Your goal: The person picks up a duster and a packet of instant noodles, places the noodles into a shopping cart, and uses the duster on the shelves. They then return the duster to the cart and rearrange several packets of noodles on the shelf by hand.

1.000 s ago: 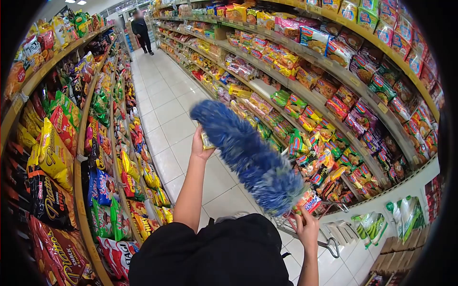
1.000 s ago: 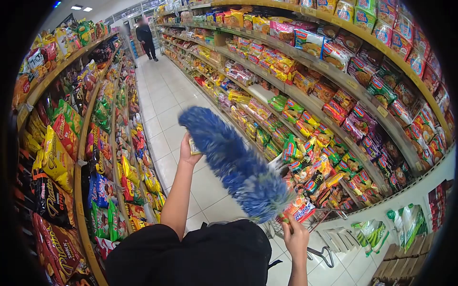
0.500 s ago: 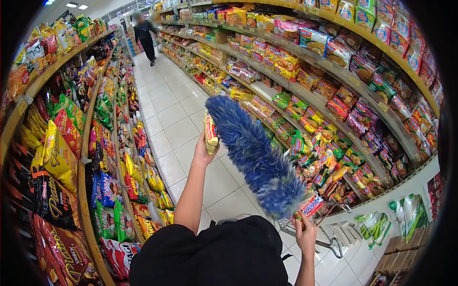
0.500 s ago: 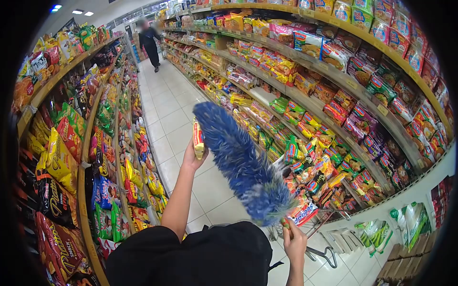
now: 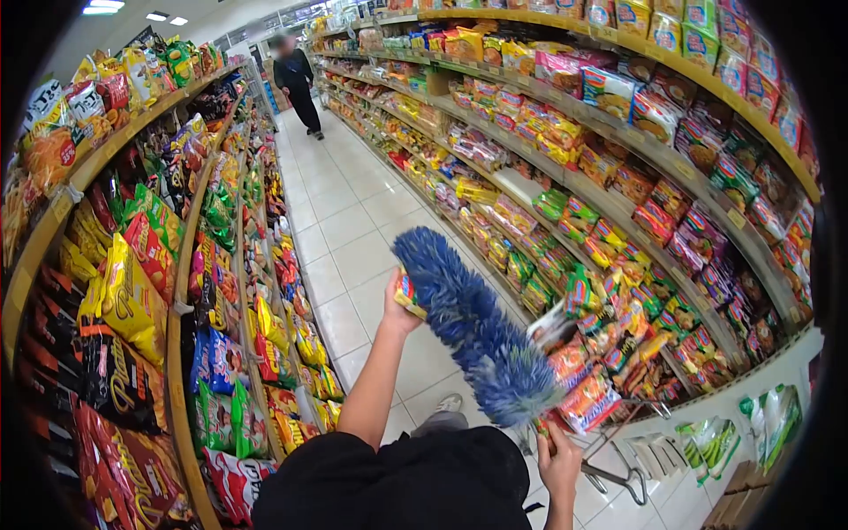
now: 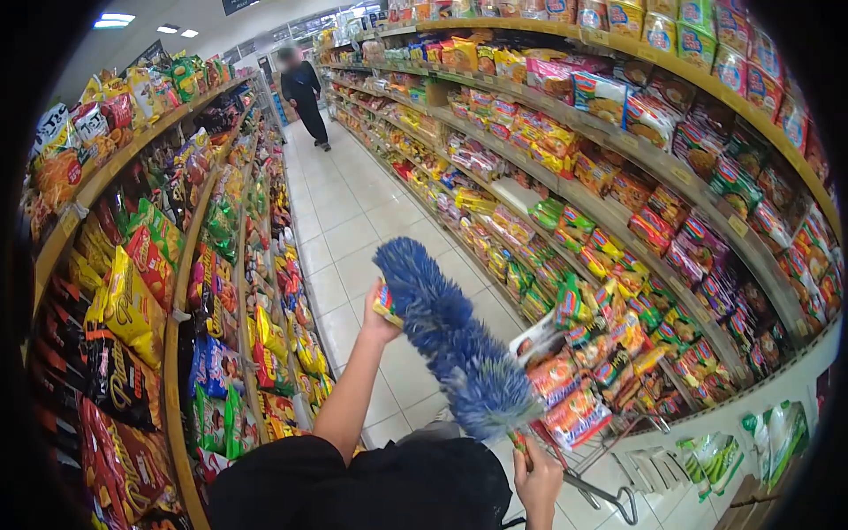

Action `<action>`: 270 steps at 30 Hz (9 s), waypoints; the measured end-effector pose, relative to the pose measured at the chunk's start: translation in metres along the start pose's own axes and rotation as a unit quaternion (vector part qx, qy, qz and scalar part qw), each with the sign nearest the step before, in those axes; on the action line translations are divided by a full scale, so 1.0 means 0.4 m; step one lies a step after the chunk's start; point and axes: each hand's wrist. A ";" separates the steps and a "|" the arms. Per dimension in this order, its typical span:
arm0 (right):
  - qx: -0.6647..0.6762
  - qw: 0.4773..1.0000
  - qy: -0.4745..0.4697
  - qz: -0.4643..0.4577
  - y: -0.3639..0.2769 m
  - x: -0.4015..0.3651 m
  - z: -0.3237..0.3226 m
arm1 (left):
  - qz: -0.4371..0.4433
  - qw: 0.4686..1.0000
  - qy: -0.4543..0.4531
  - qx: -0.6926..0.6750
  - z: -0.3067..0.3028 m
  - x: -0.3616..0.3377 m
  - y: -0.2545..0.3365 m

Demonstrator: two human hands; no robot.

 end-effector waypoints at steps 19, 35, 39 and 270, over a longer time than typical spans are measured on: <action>-0.108 0.982 -0.112 0.108 -0.294 0.679 0.291 | -0.073 0.997 0.029 0.018 -0.338 0.471 0.320; -0.054 0.968 -0.129 0.208 -0.201 0.961 0.323 | -0.262 0.962 0.061 -0.053 -0.322 0.915 0.231; -0.097 0.977 -0.075 0.172 -0.133 1.026 0.325 | -0.379 0.925 0.004 0.026 -0.251 1.091 0.116; -0.082 0.544 0.447 0.705 -0.760 0.586 0.966 | -0.559 0.580 -0.354 0.475 -0.062 1.019 -0.377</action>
Point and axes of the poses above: each hand's wrist, its own x-axis towards the middle knuckle, its own z-axis out of the palm, y = z × x, and after that the axes turned 6 degrees about z, right-handed
